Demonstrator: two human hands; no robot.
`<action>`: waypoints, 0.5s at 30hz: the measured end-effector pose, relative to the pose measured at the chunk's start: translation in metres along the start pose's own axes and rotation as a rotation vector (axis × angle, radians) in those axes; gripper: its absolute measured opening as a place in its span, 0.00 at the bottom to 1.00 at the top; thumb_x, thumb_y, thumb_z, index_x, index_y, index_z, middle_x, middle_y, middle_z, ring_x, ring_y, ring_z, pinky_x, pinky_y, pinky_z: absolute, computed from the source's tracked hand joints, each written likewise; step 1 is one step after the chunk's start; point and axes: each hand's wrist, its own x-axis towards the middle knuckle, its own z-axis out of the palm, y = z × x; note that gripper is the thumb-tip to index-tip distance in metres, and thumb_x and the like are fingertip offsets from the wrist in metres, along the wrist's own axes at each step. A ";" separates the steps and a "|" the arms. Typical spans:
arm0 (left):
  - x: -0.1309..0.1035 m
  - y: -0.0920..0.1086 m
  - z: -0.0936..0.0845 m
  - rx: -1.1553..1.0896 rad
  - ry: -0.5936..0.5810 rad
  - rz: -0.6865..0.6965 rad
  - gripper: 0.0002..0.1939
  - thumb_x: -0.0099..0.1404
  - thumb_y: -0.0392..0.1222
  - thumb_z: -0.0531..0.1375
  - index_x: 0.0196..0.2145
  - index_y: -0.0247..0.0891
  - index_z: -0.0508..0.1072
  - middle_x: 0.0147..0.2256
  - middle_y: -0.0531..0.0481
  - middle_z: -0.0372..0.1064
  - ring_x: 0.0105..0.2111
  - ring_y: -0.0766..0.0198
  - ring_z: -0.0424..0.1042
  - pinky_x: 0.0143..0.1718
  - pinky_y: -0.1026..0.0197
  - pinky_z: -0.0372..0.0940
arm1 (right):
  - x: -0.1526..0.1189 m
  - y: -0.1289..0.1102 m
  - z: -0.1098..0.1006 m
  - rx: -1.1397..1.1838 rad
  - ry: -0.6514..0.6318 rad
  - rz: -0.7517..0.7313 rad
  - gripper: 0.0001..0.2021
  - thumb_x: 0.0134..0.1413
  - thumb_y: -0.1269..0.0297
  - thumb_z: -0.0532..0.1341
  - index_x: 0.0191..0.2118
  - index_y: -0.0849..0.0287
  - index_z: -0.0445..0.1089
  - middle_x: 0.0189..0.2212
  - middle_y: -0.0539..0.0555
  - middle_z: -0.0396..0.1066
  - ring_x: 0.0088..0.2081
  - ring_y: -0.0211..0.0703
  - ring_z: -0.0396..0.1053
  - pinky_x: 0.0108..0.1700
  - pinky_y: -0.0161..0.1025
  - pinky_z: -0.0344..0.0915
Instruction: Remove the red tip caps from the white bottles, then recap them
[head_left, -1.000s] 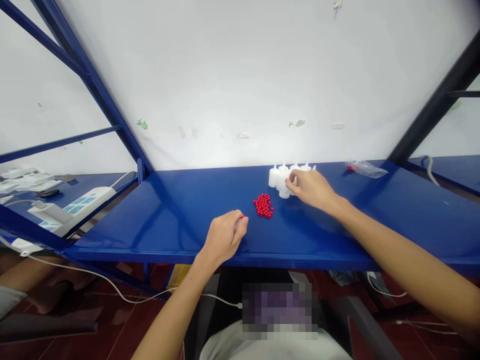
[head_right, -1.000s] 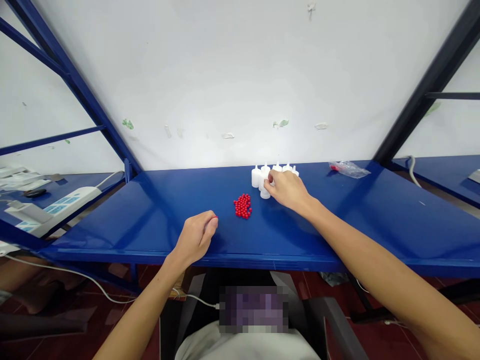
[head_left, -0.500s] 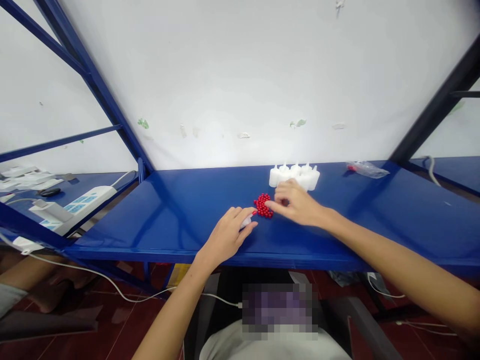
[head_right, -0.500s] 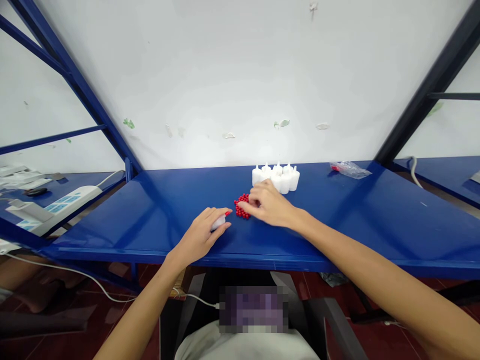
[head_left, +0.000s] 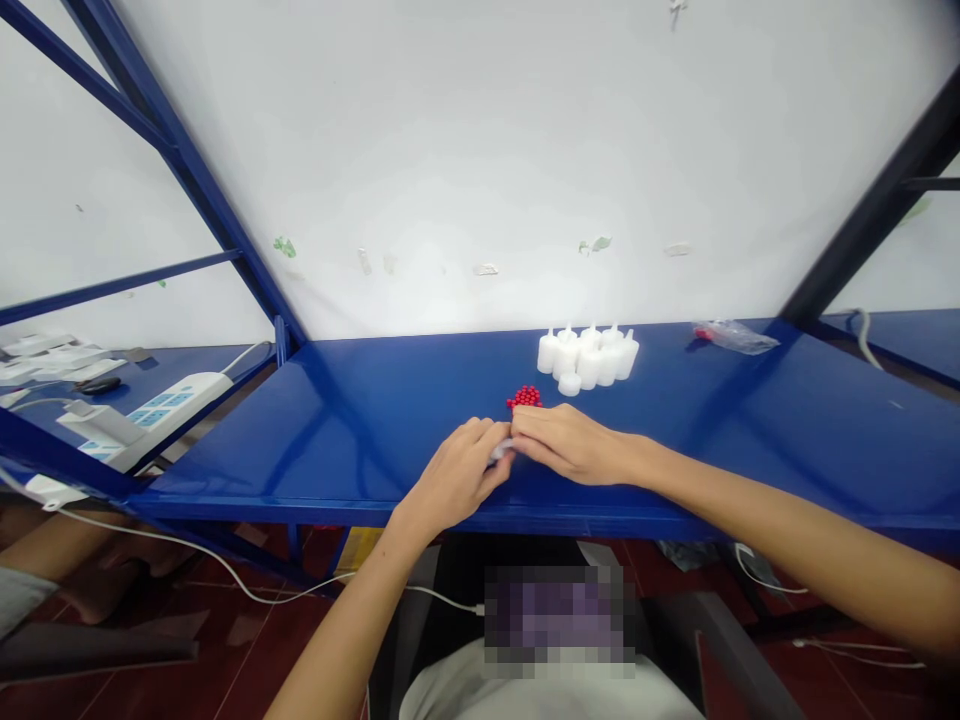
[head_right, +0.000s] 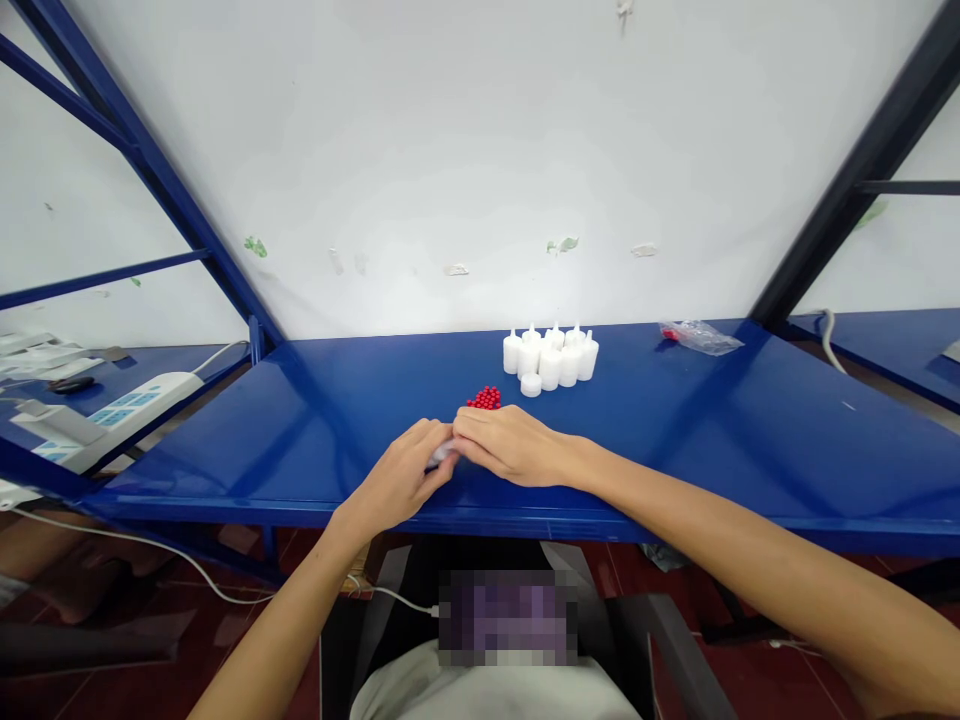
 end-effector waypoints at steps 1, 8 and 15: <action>0.000 0.000 0.000 0.014 0.018 -0.004 0.11 0.74 0.40 0.48 0.49 0.39 0.66 0.37 0.47 0.66 0.37 0.58 0.62 0.40 0.57 0.60 | 0.000 0.002 -0.001 0.042 0.018 0.025 0.16 0.72 0.60 0.43 0.33 0.58 0.58 0.29 0.51 0.62 0.29 0.39 0.56 0.33 0.37 0.55; -0.001 -0.003 0.003 -0.088 0.045 -0.135 0.16 0.73 0.44 0.51 0.56 0.41 0.62 0.43 0.47 0.68 0.41 0.58 0.67 0.44 0.57 0.61 | -0.009 0.029 -0.025 -0.057 -0.081 0.322 0.12 0.68 0.62 0.44 0.31 0.56 0.53 0.27 0.50 0.61 0.28 0.40 0.56 0.32 0.39 0.50; 0.002 -0.003 0.003 -0.099 -0.020 -0.187 0.10 0.72 0.49 0.53 0.43 0.41 0.66 0.35 0.52 0.68 0.36 0.61 0.66 0.39 0.59 0.59 | -0.014 0.038 -0.028 -0.199 -0.264 0.427 0.10 0.66 0.60 0.45 0.34 0.57 0.55 0.32 0.54 0.68 0.28 0.42 0.61 0.30 0.39 0.51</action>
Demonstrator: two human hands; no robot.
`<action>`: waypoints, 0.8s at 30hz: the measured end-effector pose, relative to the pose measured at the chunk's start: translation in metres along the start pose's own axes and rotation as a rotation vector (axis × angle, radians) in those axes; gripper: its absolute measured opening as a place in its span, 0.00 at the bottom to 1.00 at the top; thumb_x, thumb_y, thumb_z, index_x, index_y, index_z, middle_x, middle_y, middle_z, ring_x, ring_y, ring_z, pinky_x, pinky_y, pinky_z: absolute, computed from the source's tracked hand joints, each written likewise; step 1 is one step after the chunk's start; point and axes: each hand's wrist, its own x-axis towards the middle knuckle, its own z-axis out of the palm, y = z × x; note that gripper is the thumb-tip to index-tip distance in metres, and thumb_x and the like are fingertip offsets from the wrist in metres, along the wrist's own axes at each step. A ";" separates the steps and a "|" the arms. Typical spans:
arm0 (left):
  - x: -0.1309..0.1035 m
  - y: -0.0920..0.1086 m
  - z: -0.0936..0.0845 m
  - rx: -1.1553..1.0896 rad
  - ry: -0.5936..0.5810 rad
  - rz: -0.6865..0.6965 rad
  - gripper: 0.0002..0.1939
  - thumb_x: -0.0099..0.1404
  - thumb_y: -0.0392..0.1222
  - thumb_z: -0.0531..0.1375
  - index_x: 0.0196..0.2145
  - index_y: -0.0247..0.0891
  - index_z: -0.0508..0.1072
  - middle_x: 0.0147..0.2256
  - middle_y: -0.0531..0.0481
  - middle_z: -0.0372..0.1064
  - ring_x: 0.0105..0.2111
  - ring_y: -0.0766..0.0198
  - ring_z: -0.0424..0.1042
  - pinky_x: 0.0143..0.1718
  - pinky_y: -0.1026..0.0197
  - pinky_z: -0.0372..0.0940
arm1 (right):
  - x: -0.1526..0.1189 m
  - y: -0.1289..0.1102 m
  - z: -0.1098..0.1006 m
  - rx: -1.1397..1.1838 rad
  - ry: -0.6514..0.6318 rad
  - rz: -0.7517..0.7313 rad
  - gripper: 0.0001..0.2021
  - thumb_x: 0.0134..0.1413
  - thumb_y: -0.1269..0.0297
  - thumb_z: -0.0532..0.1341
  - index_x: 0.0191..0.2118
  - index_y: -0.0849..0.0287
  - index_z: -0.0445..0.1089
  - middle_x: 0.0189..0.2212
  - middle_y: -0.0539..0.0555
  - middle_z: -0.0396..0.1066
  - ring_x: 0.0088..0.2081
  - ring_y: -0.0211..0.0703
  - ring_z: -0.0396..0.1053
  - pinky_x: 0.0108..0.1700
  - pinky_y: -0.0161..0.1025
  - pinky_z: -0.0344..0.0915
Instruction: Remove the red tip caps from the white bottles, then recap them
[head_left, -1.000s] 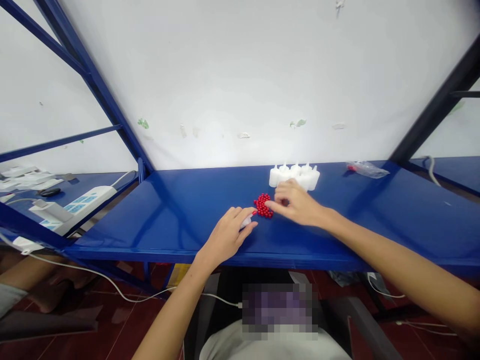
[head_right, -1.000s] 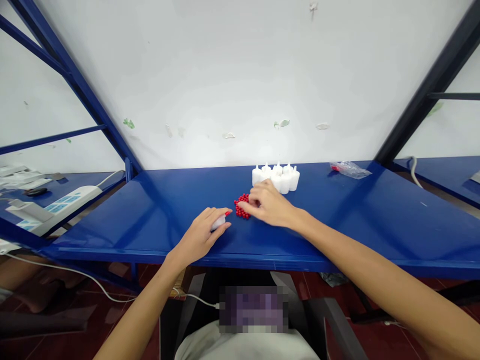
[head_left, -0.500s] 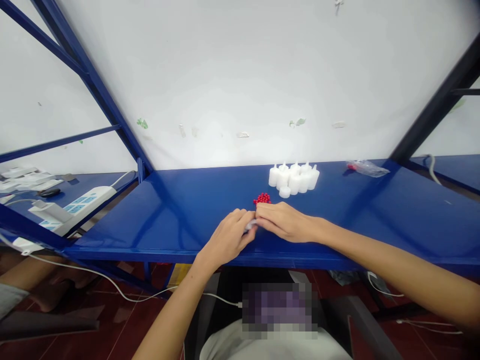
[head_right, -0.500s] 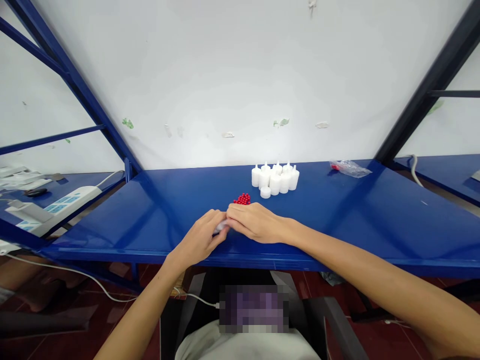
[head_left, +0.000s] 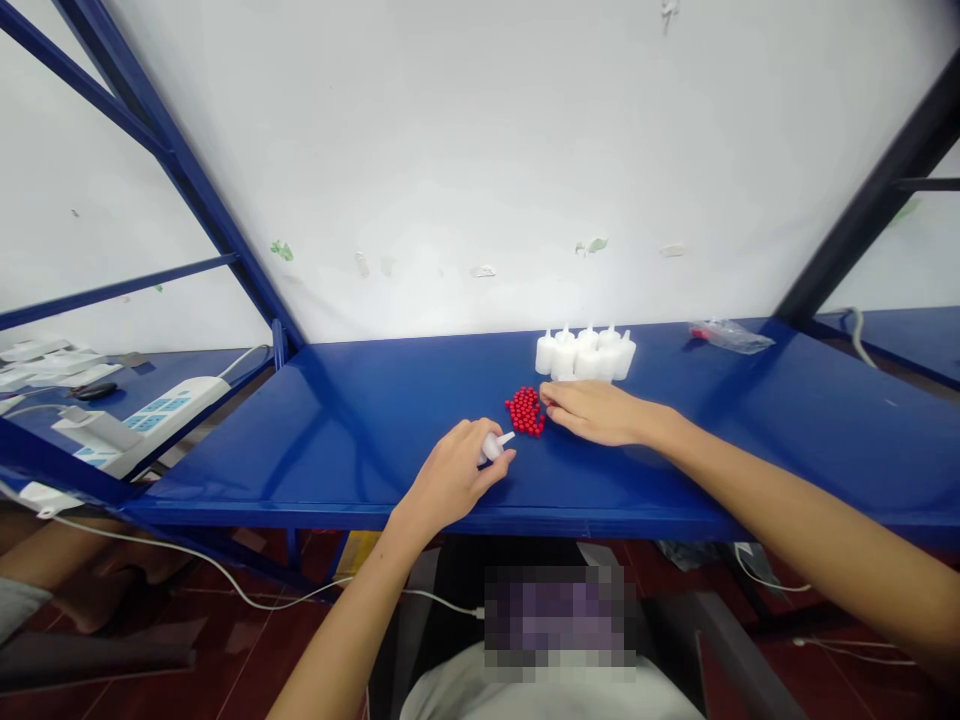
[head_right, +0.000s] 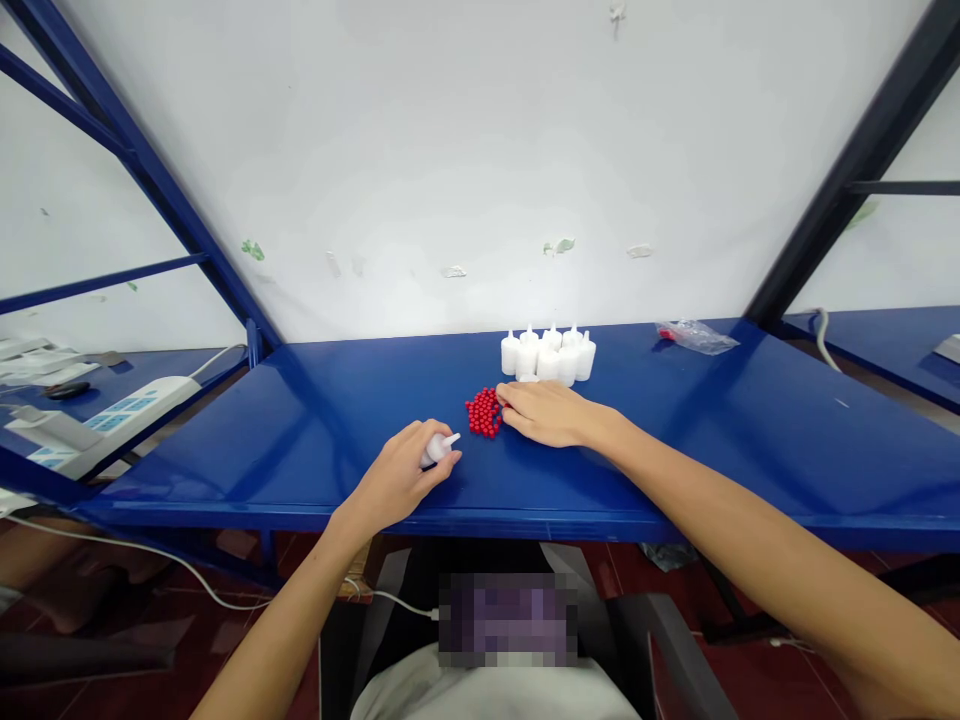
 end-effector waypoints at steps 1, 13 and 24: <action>0.000 0.000 0.000 0.005 -0.007 0.003 0.10 0.72 0.49 0.53 0.42 0.41 0.66 0.35 0.52 0.68 0.35 0.61 0.66 0.39 0.59 0.59 | 0.000 0.000 0.002 -0.014 -0.006 -0.004 0.10 0.66 0.59 0.45 0.34 0.57 0.56 0.33 0.55 0.69 0.29 0.43 0.62 0.30 0.40 0.51; 0.000 0.002 0.000 0.103 0.016 -0.022 0.12 0.72 0.53 0.53 0.41 0.42 0.66 0.33 0.53 0.71 0.33 0.61 0.70 0.34 0.61 0.58 | 0.004 0.002 0.007 0.098 0.014 0.001 0.07 0.62 0.60 0.52 0.35 0.57 0.61 0.31 0.54 0.69 0.29 0.42 0.63 0.30 0.38 0.52; 0.000 0.004 -0.003 0.063 -0.048 0.006 0.14 0.70 0.55 0.56 0.42 0.43 0.66 0.35 0.55 0.73 0.32 0.62 0.71 0.33 0.63 0.58 | 0.000 -0.023 0.005 0.216 0.155 -0.174 0.11 0.65 0.57 0.52 0.37 0.59 0.64 0.28 0.51 0.67 0.28 0.38 0.60 0.32 0.36 0.53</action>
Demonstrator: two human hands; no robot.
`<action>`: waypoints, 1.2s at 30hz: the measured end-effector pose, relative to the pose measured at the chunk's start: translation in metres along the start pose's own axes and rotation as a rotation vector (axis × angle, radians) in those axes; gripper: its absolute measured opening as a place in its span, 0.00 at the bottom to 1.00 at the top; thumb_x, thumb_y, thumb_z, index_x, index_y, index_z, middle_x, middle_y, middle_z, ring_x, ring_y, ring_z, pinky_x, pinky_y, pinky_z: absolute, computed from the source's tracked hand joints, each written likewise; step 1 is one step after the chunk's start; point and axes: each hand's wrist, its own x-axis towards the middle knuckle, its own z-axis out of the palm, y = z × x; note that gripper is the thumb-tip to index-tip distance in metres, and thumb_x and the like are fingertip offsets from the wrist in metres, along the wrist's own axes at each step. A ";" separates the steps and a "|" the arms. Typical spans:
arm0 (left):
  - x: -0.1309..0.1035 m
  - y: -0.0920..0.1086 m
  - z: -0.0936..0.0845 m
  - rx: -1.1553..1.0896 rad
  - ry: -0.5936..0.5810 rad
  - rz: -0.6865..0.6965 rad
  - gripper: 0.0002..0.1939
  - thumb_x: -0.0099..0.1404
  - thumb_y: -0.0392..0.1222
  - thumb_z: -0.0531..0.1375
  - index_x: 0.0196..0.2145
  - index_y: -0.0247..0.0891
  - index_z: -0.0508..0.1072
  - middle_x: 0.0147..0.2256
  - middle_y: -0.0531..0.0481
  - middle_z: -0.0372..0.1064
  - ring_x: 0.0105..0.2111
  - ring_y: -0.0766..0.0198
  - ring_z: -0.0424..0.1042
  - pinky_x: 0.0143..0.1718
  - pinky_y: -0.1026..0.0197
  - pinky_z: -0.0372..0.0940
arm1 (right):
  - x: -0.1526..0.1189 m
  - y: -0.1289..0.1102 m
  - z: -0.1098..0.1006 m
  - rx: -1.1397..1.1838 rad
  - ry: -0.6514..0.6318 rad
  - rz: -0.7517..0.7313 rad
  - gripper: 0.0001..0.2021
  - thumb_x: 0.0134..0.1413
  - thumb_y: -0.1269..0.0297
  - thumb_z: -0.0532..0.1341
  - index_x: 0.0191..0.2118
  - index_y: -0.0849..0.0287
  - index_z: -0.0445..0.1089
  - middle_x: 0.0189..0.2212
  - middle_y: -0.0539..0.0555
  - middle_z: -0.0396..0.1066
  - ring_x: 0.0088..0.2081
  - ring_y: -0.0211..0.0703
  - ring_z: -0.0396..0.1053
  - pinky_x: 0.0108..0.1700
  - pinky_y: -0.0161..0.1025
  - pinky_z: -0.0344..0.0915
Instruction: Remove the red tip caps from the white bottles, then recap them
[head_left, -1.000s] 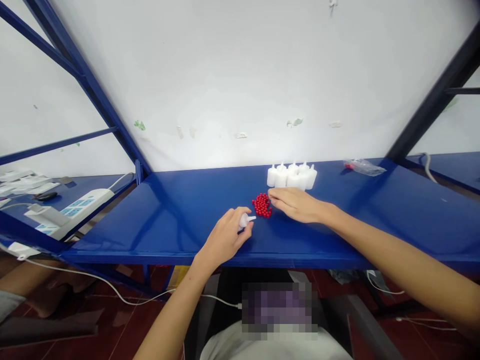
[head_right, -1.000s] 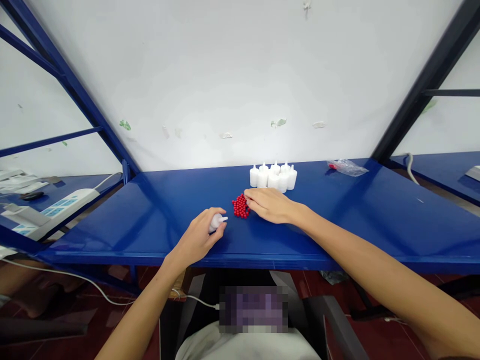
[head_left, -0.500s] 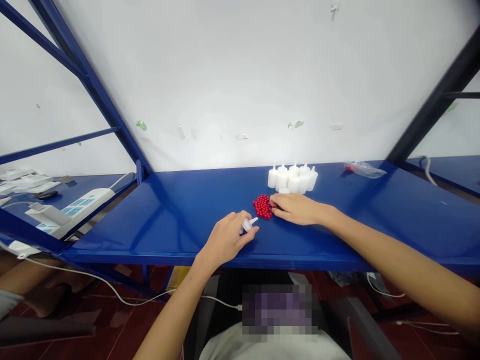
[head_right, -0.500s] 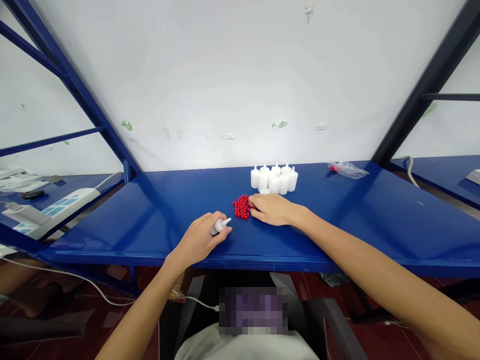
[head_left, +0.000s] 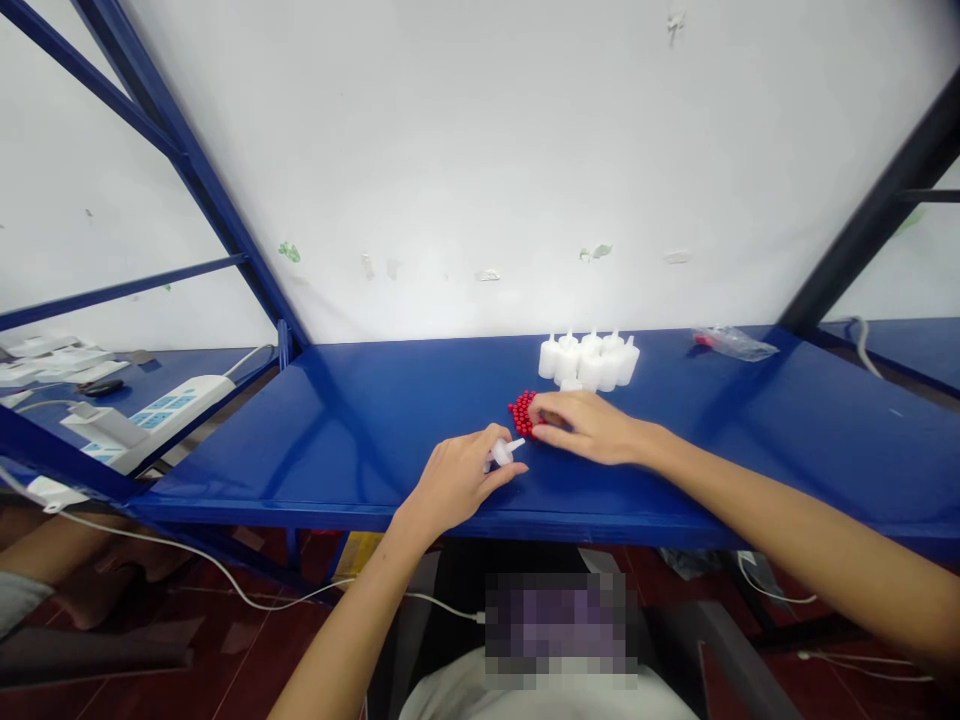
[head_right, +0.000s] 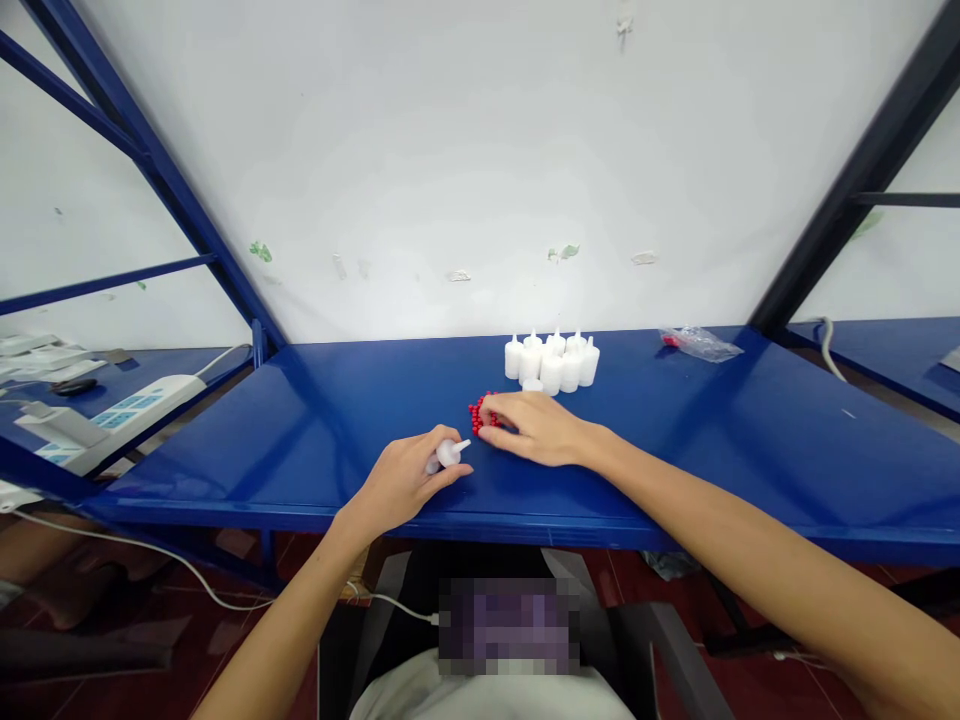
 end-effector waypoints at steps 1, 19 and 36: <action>0.000 0.000 0.000 -0.007 -0.005 0.007 0.13 0.70 0.55 0.56 0.42 0.43 0.66 0.35 0.54 0.72 0.32 0.62 0.71 0.33 0.63 0.58 | 0.000 -0.005 0.005 0.033 -0.012 -0.068 0.13 0.66 0.55 0.51 0.37 0.59 0.64 0.29 0.51 0.68 0.28 0.38 0.60 0.32 0.36 0.54; 0.000 -0.003 0.002 -0.155 0.112 -0.009 0.10 0.74 0.40 0.45 0.35 0.40 0.60 0.35 0.50 0.63 0.33 0.63 0.63 0.37 0.59 0.59 | -0.003 0.033 -0.030 -0.563 0.165 0.627 0.16 0.62 0.57 0.49 0.40 0.60 0.69 0.33 0.60 0.75 0.31 0.49 0.69 0.29 0.39 0.49; 0.000 -0.007 0.008 -0.124 0.028 0.088 0.07 0.69 0.42 0.55 0.33 0.39 0.63 0.30 0.54 0.64 0.29 0.65 0.62 0.31 0.63 0.56 | 0.002 -0.019 0.022 -0.092 0.001 -0.274 0.15 0.71 0.56 0.47 0.42 0.59 0.65 0.34 0.54 0.70 0.30 0.39 0.63 0.33 0.37 0.57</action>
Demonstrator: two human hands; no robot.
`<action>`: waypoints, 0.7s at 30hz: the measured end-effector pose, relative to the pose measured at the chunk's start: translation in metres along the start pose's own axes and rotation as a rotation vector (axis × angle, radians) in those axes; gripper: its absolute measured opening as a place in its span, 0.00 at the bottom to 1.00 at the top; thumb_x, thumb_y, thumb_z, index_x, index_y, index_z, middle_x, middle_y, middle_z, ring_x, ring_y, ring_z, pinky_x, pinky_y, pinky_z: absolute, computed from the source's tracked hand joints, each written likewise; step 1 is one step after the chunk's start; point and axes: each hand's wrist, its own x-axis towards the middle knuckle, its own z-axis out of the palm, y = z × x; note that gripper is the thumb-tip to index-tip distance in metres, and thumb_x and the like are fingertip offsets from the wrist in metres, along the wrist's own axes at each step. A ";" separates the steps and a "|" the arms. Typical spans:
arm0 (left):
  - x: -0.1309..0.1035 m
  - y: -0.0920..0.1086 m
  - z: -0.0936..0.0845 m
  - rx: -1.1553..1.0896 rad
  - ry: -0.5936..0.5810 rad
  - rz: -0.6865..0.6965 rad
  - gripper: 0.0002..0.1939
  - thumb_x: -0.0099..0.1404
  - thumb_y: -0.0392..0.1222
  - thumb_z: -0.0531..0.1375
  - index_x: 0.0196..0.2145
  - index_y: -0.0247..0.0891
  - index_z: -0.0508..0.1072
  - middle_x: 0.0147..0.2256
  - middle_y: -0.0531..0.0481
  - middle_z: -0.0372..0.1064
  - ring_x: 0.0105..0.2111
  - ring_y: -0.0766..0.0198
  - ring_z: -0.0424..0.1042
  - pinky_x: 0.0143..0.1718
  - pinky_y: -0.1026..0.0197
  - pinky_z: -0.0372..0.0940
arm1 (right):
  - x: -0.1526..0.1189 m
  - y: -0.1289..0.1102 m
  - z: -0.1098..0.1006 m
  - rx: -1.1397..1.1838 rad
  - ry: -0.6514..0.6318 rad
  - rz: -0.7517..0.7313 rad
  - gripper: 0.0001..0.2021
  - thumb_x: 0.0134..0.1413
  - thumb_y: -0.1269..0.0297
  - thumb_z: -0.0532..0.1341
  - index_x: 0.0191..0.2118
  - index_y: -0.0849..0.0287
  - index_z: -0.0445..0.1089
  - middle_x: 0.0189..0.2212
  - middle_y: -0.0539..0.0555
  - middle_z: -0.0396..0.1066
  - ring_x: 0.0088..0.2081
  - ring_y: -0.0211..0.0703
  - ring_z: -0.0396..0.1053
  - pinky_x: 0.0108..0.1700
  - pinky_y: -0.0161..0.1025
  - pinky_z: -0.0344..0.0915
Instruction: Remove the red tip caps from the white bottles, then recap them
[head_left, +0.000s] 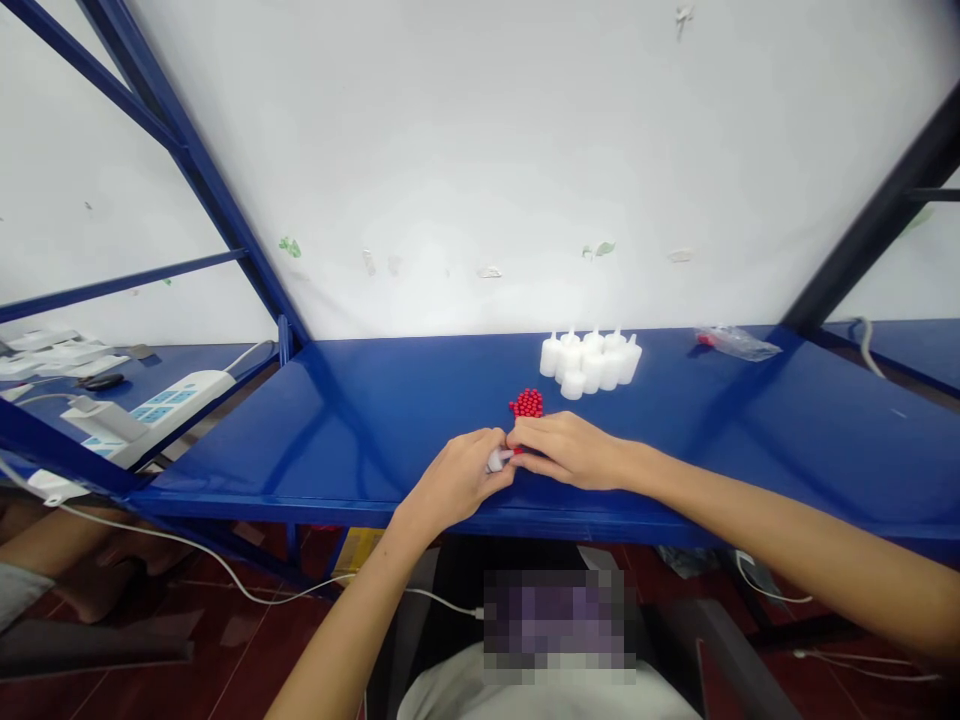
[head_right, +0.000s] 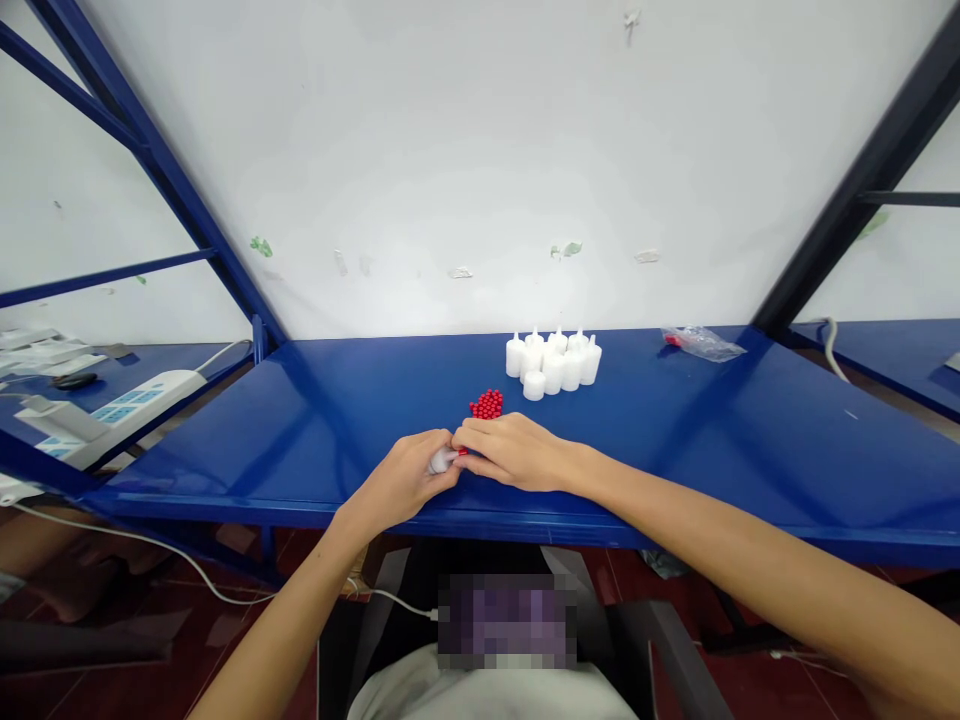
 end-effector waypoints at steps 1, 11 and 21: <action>0.000 0.000 0.000 -0.005 -0.006 0.014 0.08 0.70 0.41 0.54 0.32 0.39 0.62 0.29 0.54 0.63 0.28 0.66 0.61 0.31 0.63 0.55 | 0.001 -0.001 0.002 -0.023 0.011 -0.019 0.16 0.71 0.57 0.45 0.41 0.60 0.65 0.33 0.54 0.69 0.30 0.39 0.63 0.33 0.37 0.56; -0.001 0.007 -0.005 0.176 0.071 0.042 0.10 0.70 0.33 0.48 0.45 0.39 0.66 0.37 0.49 0.63 0.36 0.60 0.64 0.39 0.60 0.59 | -0.001 0.006 -0.006 -0.014 0.063 0.097 0.18 0.71 0.60 0.41 0.31 0.58 0.59 0.26 0.52 0.66 0.25 0.39 0.58 0.30 0.38 0.52; 0.000 0.008 -0.005 0.170 0.013 -0.062 0.09 0.73 0.40 0.47 0.43 0.41 0.65 0.35 0.51 0.66 0.32 0.62 0.66 0.35 0.61 0.59 | -0.016 0.042 -0.029 -0.123 -0.175 0.480 0.12 0.66 0.58 0.46 0.32 0.57 0.55 0.27 0.53 0.67 0.26 0.41 0.60 0.29 0.39 0.49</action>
